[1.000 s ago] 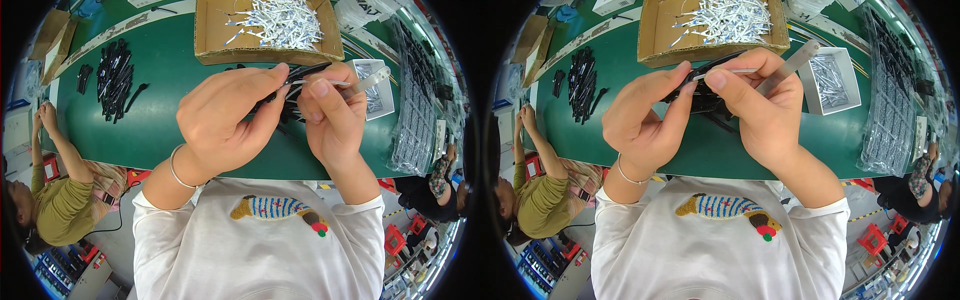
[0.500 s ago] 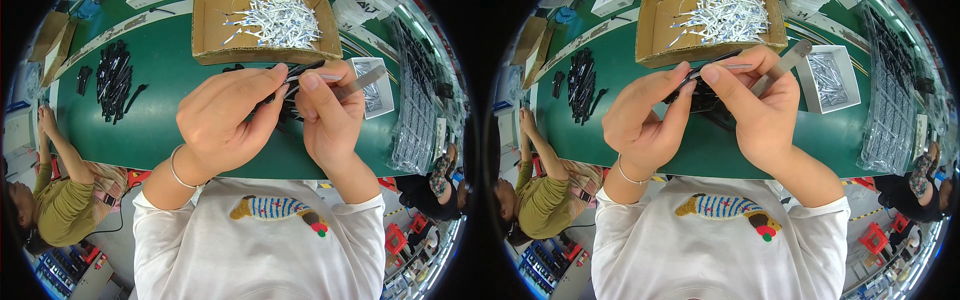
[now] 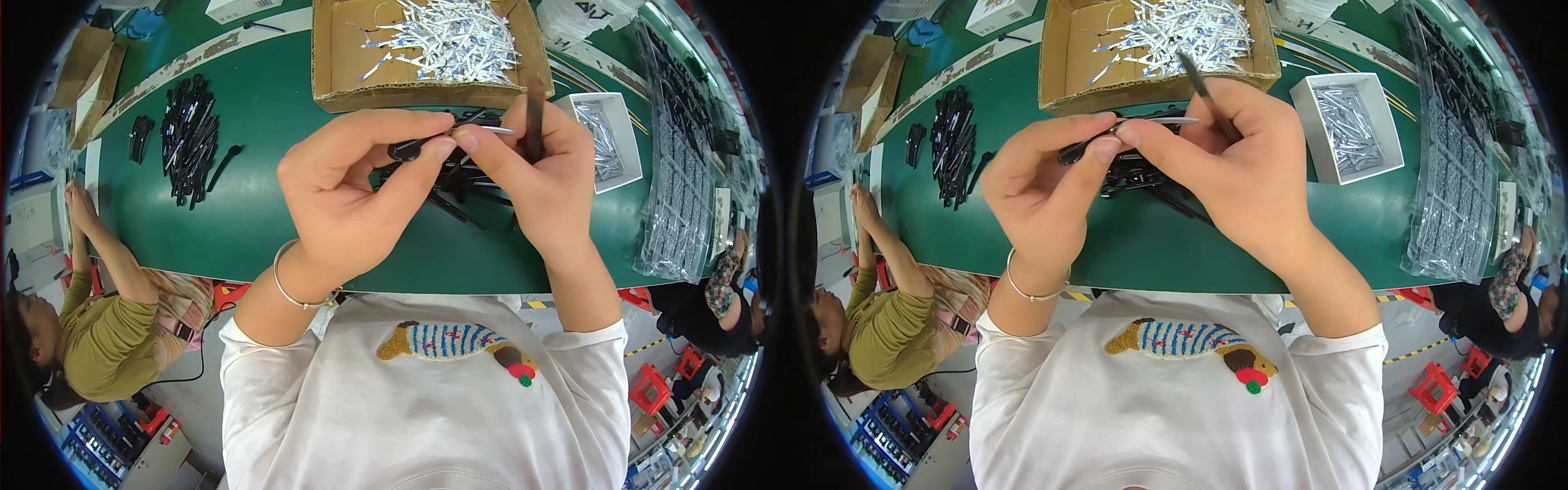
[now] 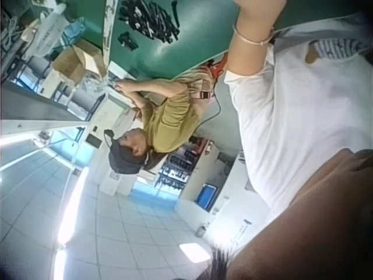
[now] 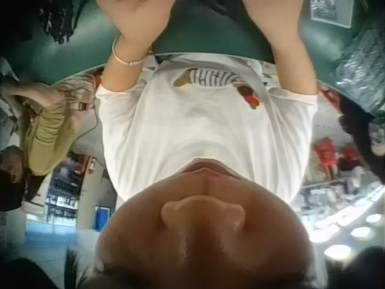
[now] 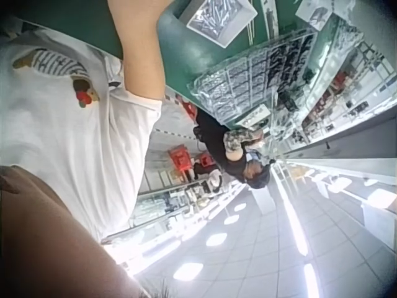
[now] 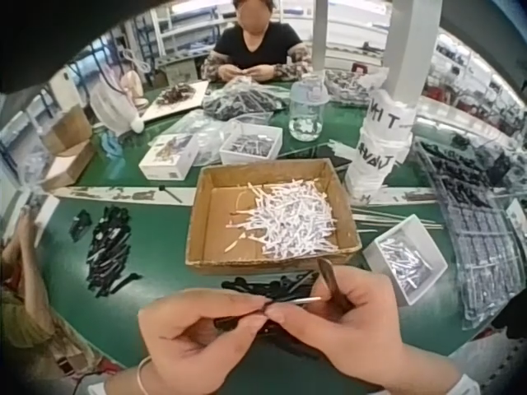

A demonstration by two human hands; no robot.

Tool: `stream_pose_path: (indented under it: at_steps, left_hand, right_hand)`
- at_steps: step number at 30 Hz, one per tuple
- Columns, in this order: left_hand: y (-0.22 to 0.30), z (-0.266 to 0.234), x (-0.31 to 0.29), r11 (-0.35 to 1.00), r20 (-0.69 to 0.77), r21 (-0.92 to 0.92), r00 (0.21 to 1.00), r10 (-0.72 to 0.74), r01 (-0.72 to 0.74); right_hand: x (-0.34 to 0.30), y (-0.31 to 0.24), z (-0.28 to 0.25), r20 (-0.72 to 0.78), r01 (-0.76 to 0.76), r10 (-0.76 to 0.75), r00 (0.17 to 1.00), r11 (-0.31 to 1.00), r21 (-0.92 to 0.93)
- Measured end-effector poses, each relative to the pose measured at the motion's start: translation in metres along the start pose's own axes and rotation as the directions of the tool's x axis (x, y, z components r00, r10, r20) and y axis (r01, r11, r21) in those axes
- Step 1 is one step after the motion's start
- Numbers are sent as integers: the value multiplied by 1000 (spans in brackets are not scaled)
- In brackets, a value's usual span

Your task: The person assembles small black components by inserting a thin white strip into each one using tweezers.

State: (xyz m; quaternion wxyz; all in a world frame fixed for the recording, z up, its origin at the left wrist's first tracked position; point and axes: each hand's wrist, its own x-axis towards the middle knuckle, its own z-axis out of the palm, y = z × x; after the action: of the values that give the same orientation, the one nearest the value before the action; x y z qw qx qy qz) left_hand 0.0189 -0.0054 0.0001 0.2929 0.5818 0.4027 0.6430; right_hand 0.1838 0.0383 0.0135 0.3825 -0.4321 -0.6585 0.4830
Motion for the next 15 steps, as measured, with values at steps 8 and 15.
stream_pose_path:
  at_steps: [8, 15]
  left_hand:
    - [2, -4, 6, 747, 37, -501, 873, -486, 437]
    - [-1, -10, 5, 701, 265, -391, 802, -535, 596]
  right_hand:
    - [1, 5, -5, -109, 224, -208, 972, 961, 164]
    - [4, 14, -10, -125, 537, -528, 840, 842, 46]
